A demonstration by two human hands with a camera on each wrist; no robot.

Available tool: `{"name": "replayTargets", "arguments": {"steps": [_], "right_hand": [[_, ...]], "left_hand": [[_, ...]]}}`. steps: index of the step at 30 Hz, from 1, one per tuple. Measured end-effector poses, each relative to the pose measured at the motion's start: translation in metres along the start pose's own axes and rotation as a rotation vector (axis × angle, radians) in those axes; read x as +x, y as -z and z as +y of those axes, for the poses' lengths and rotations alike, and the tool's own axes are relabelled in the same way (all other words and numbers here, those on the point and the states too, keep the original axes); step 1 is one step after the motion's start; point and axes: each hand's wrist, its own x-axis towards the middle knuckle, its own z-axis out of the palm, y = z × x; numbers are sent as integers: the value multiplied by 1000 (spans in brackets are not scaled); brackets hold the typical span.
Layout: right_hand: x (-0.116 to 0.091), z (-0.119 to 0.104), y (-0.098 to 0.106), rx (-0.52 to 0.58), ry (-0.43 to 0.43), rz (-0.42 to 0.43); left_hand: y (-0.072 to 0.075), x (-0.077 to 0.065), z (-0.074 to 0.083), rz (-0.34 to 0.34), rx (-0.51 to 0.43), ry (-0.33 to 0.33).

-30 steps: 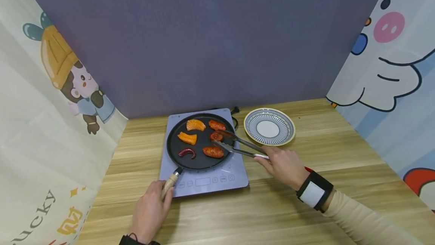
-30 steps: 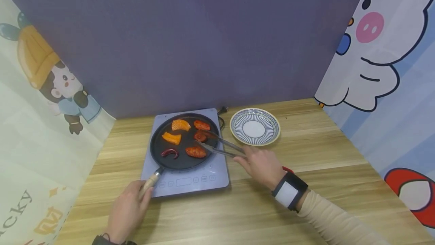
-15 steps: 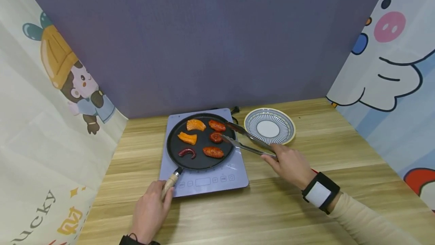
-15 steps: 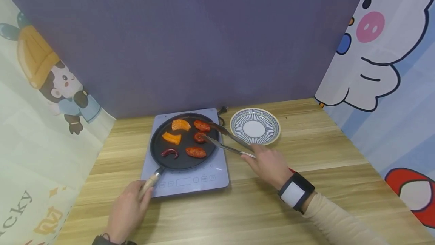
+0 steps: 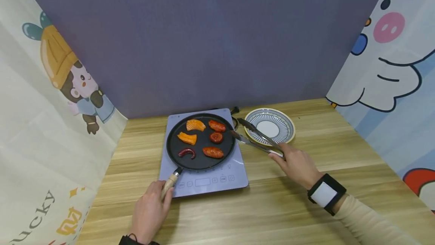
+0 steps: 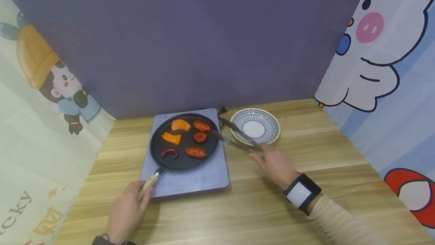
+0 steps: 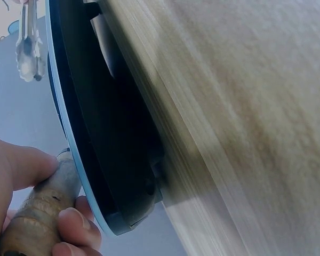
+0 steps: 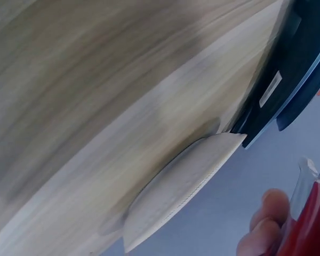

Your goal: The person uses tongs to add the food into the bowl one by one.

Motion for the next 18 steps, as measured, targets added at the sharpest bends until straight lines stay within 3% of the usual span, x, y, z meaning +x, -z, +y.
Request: {"name": "replayTargets", "arguments": {"steps": [7, 18], "right_hand": [[-5, 10, 1, 53, -85, -50], [-14, 32, 2, 33, -137, -36]], "left_hand": [[1, -1, 1, -12, 4, 13], [1, 0, 1, -25, 3, 18]]}}
